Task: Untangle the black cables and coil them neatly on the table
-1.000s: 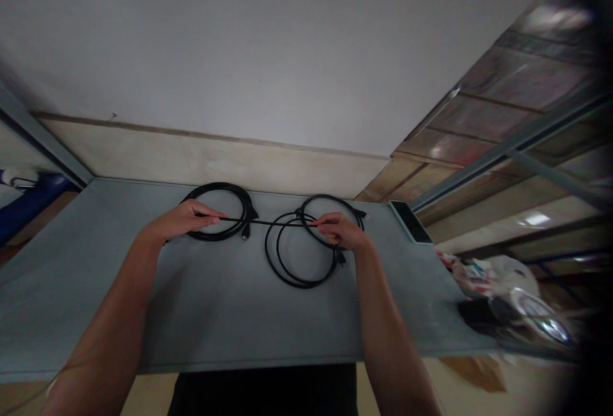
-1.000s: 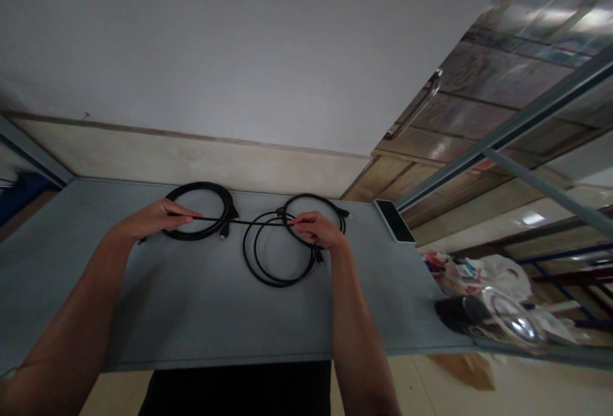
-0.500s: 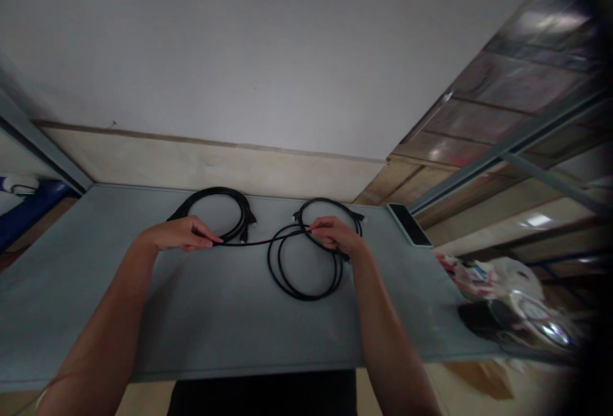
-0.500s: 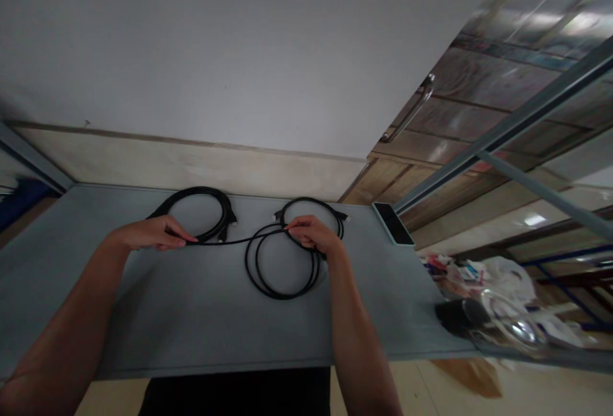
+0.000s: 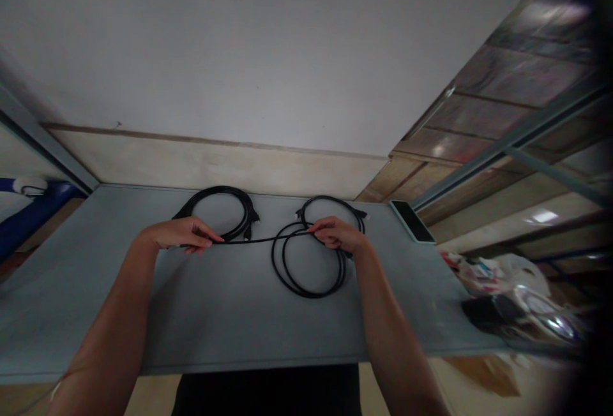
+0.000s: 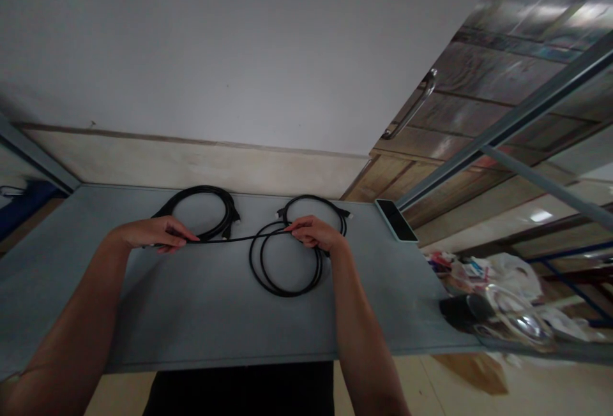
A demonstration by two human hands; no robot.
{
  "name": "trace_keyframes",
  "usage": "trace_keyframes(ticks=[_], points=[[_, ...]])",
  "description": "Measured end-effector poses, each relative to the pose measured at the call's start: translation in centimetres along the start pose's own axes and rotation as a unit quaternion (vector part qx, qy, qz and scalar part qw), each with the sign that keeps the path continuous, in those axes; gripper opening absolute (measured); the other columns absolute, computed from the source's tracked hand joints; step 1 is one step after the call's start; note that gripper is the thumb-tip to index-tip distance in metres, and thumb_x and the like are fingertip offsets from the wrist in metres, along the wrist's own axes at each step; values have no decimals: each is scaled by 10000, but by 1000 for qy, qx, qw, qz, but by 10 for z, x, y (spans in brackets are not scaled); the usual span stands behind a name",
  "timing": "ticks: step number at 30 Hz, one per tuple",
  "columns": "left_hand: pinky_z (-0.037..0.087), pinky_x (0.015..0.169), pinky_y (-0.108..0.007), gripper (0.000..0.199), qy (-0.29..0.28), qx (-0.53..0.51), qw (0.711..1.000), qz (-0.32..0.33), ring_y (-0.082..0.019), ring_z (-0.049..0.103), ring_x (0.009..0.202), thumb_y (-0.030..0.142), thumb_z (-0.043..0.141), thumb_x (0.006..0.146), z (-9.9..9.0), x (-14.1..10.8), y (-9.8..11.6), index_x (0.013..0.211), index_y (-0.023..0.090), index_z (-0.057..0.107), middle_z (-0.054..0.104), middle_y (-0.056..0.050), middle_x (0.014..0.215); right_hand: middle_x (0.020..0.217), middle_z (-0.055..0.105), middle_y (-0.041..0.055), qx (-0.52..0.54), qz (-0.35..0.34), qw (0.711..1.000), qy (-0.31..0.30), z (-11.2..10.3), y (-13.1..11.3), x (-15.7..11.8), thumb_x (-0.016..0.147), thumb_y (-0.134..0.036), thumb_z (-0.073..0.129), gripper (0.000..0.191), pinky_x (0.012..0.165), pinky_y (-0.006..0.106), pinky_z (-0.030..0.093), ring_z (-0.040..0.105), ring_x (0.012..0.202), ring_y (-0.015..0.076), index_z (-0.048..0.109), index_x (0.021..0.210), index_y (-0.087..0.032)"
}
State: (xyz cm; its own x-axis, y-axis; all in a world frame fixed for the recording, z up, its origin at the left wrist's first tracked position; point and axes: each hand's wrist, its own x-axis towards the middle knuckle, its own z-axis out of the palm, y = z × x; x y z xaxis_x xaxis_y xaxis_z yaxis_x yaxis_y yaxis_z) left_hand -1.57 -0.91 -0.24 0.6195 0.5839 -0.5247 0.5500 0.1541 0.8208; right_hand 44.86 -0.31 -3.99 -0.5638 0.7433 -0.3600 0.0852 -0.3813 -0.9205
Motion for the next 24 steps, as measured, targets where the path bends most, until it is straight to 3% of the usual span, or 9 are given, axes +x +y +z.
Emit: trace_keyframes(ticks=[5,11,14,18,21,24], points=[[344,430,-195,564,-71,-12,997,-20,-102,485,512,440,723,777,12,7,7,1288,208,666,633,-16,705,529,307,-105,0,-19,1000,23,-1,-1,-2,744,-244,750,258,385,182,102,181,426,23,722,956,-99],[286,391,-179,485,-132,-11,991,8,-77,451,466,424,715,803,25,23,10,1243,220,691,637,-8,688,537,322,-100,-30,-28,996,81,0,-4,0,743,-291,750,299,394,189,124,213,430,31,708,986,-122],[281,387,-180,483,-119,-32,992,5,-67,429,447,409,725,800,33,34,11,1228,189,683,619,-2,677,563,331,-94,-49,-72,986,144,2,-3,8,756,-333,733,341,390,194,139,225,433,37,697,1040,-147],[422,464,-214,615,-124,-95,987,33,-107,539,536,411,709,827,47,47,9,1375,192,536,623,-11,764,567,310,-95,-47,-124,971,197,5,0,16,767,-360,716,366,393,204,151,225,441,47,690,1075,-164],[439,487,-232,707,-111,-135,982,67,-119,551,558,428,660,875,60,55,10,1483,206,375,603,-6,761,574,325,-89,-53,-127,971,194,9,1,18,766,-370,720,382,403,209,166,244,447,47,700,1081,-156],[357,449,-204,720,-53,-204,974,81,-86,452,503,427,640,893,72,62,15,1497,201,319,541,26,705,592,356,-78,-73,-114,977,163,17,-1,19,775,-381,725,414,413,208,186,264,457,45,708,1112,-140]])
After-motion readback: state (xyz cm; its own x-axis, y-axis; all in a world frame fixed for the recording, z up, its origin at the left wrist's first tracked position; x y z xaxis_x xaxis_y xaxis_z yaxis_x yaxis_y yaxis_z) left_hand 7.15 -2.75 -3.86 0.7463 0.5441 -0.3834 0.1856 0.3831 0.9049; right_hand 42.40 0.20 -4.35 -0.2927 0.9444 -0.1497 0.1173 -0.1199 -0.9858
